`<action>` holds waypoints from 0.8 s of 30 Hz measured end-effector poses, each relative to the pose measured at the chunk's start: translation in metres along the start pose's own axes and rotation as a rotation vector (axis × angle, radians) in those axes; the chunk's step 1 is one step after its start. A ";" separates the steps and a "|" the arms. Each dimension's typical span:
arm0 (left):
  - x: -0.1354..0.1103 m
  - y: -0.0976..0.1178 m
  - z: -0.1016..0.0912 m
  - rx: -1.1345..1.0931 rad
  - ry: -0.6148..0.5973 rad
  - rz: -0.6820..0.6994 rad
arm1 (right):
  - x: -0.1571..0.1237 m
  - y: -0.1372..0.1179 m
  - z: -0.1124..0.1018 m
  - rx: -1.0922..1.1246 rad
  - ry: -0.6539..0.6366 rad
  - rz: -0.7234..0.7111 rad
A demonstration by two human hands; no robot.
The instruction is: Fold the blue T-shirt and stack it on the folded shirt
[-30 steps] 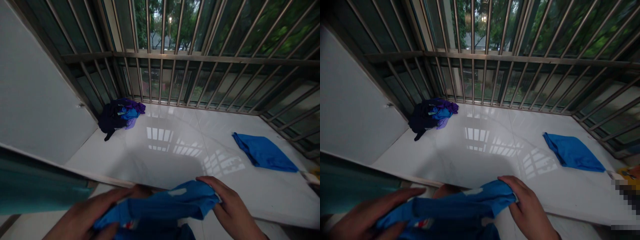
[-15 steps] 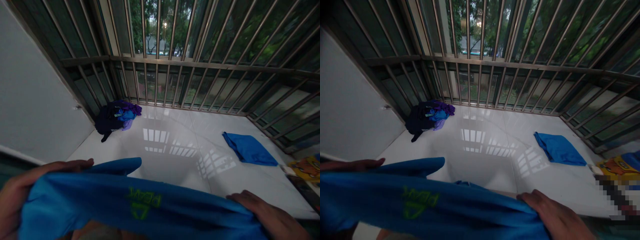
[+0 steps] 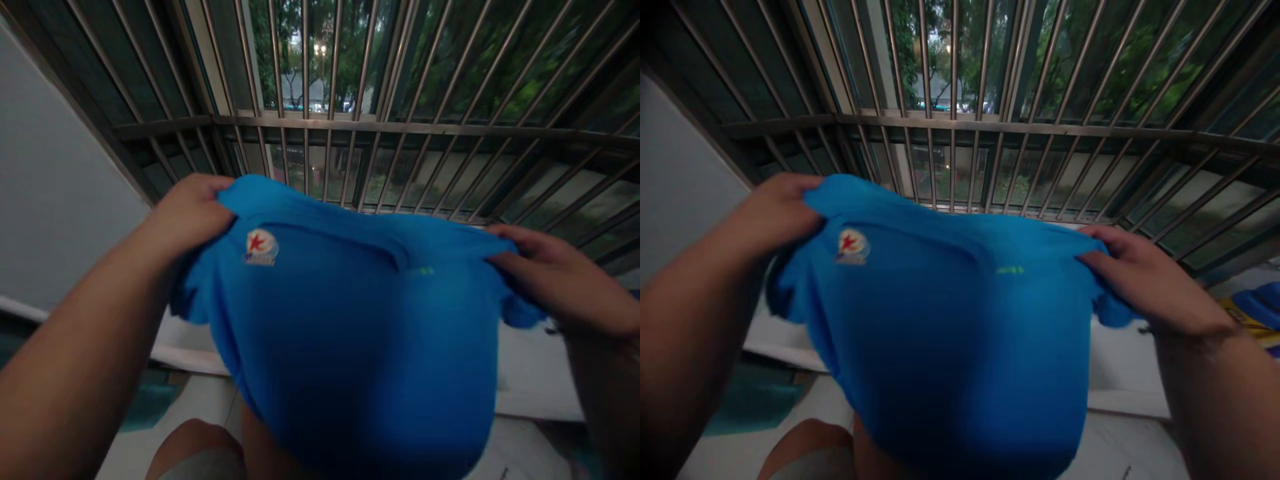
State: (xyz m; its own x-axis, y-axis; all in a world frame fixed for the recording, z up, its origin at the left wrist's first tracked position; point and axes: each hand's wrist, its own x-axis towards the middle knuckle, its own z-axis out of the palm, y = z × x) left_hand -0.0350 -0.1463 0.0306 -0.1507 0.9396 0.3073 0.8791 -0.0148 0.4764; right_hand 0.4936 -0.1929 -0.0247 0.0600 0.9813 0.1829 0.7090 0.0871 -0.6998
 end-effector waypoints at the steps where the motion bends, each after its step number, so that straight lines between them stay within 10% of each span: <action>1: 0.035 0.015 0.017 -0.007 -0.011 0.031 | 0.038 -0.005 0.010 0.007 0.025 0.053; 4: 0.104 0.031 0.077 0.064 0.127 0.114 | 0.114 -0.012 0.049 -0.218 0.297 0.037; 6: 0.107 0.018 0.119 0.122 0.135 0.120 | 0.122 -0.005 0.080 -0.299 0.355 -0.055; 11: -0.028 -0.052 0.213 0.039 -0.293 0.400 | 0.017 0.064 0.164 -0.373 0.079 -0.325; 16: -0.192 -0.119 0.260 0.056 -0.571 0.568 | -0.105 0.153 0.216 -0.517 -0.173 -0.480; 24: -0.225 -0.175 0.269 0.134 -0.343 0.755 | -0.141 0.187 0.186 -0.503 -0.144 -0.613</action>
State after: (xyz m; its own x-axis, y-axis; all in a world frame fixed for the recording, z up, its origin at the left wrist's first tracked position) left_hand -0.0329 -0.2636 -0.3434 0.6267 0.7456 0.2264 0.7379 -0.6612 0.1350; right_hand 0.4865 -0.2833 -0.3098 -0.5093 0.7991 0.3194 0.8197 0.5635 -0.1027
